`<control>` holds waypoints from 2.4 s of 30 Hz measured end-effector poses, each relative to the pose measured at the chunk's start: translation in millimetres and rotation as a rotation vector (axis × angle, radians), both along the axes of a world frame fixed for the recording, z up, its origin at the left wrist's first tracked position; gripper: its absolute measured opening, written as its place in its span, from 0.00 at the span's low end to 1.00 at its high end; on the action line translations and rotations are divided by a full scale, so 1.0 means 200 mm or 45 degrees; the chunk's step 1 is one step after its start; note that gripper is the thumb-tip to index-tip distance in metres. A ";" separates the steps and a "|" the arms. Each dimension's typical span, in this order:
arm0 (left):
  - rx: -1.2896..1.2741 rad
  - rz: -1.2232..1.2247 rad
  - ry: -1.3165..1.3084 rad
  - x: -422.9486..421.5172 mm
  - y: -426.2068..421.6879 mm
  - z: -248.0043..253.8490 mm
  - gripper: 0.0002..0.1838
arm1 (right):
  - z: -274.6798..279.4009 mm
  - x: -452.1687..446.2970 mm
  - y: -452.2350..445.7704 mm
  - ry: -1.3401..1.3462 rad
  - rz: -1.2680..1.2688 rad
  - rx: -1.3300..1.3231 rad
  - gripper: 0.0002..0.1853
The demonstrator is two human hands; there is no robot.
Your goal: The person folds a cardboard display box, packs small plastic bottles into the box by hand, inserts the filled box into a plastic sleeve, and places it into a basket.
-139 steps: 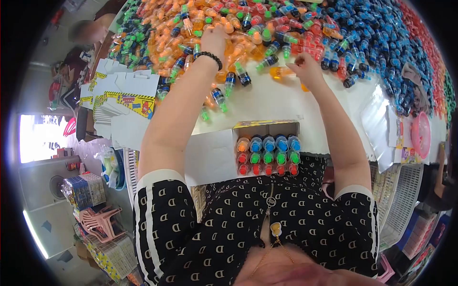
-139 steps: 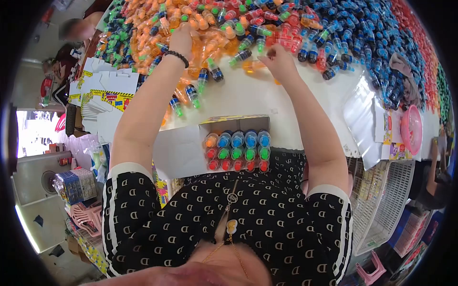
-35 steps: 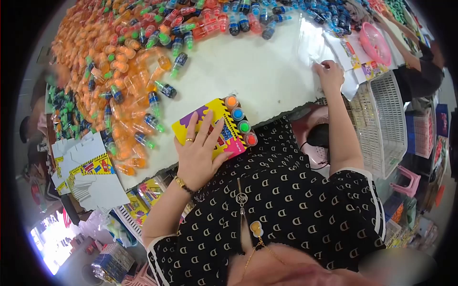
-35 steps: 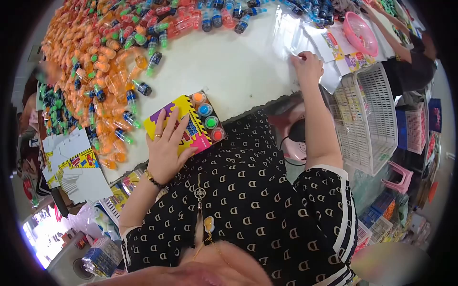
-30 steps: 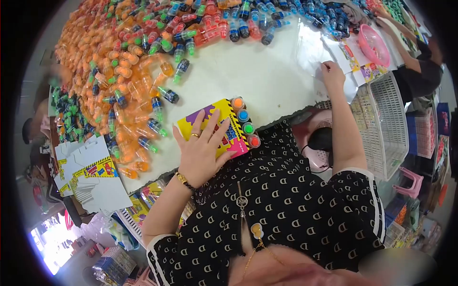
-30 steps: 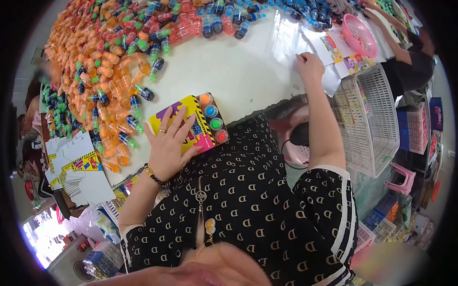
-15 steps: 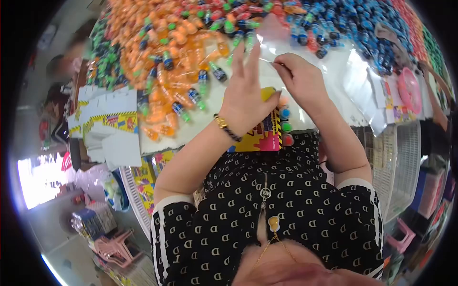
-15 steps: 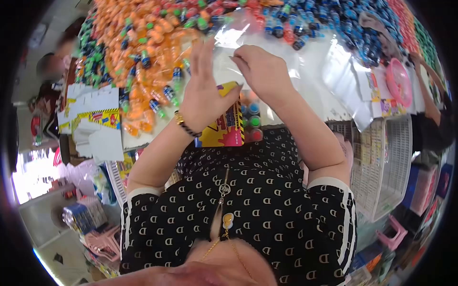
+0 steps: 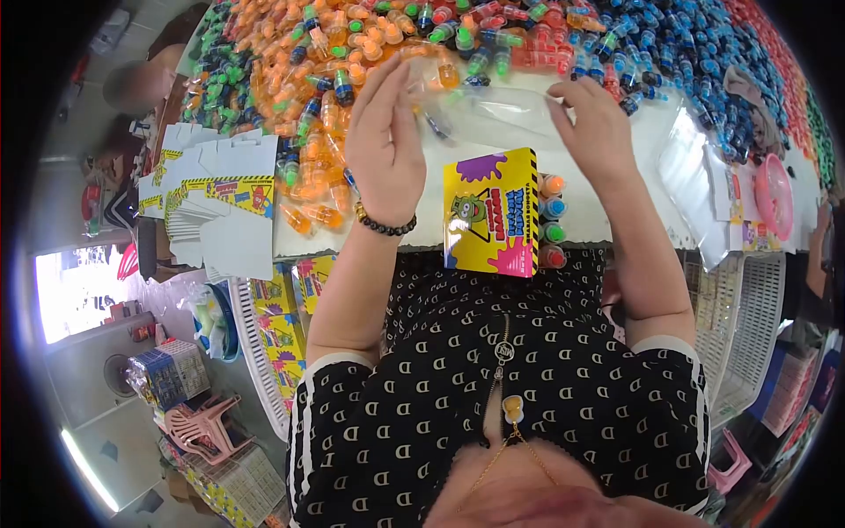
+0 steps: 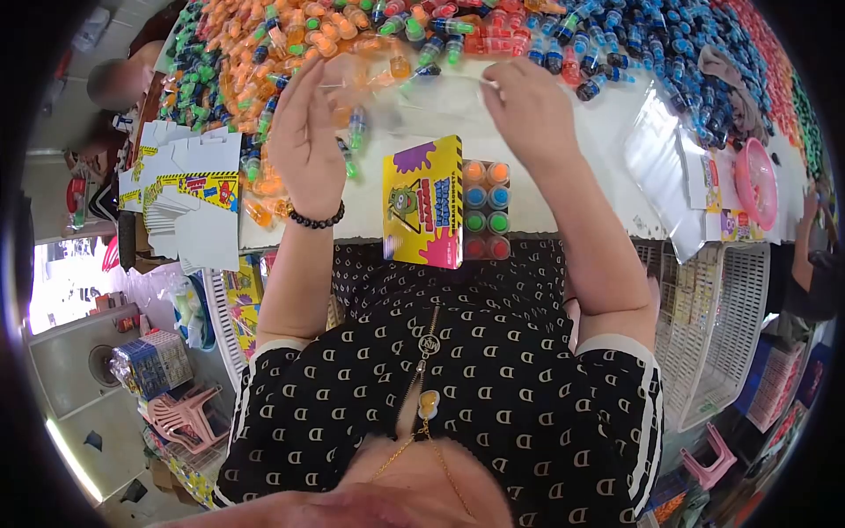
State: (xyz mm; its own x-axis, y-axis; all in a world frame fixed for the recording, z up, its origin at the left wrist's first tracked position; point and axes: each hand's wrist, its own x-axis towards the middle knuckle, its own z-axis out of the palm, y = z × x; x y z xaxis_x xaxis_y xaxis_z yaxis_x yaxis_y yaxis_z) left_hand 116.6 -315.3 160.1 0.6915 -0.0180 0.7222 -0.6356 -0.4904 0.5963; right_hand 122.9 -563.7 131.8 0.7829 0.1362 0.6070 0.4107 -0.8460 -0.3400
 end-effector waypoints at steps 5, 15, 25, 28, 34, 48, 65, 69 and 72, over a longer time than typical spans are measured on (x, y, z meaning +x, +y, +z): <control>-0.514 -0.029 -0.222 -0.10 -0.01 0.00 0.16 | -0.01 0.03 -0.11 0.138 -0.205 0.202 0.14; 0.058 0.102 -0.094 -0.06 -0.01 -0.06 0.15 | 0.29 -0.19 0.22 0.162 0.625 0.218 0.19; 0.011 0.042 -0.241 0.01 0.02 0.26 0.12 | 0.17 0.14 0.31 0.340 0.371 0.145 0.12; -0.090 0.038 -0.342 -0.02 0.06 0.32 0.11 | 0.10 0.22 0.25 0.493 0.351 0.213 0.11; -0.072 0.082 -0.546 -0.03 0.11 0.25 0.10 | 0.04 0.27 0.21 1.051 0.335 0.363 0.11; -1.575 -0.484 0.828 -0.18 0.08 -0.44 0.06 | -0.17 -0.30 -0.06 0.464 0.477 0.956 0.17; -0.316 -0.096 1.008 -0.21 0.03 -0.68 0.05 | -0.59 -0.41 -0.09 0.922 -0.296 0.889 0.11; 0.329 -0.018 0.681 -0.14 0.10 -0.77 0.07 | -0.58 -0.38 -0.08 0.527 -0.195 0.277 0.08; 0.196 0.021 0.838 -0.19 0.09 -0.74 0.08 | -0.54 -0.38 -0.05 0.403 -0.192 0.242 0.08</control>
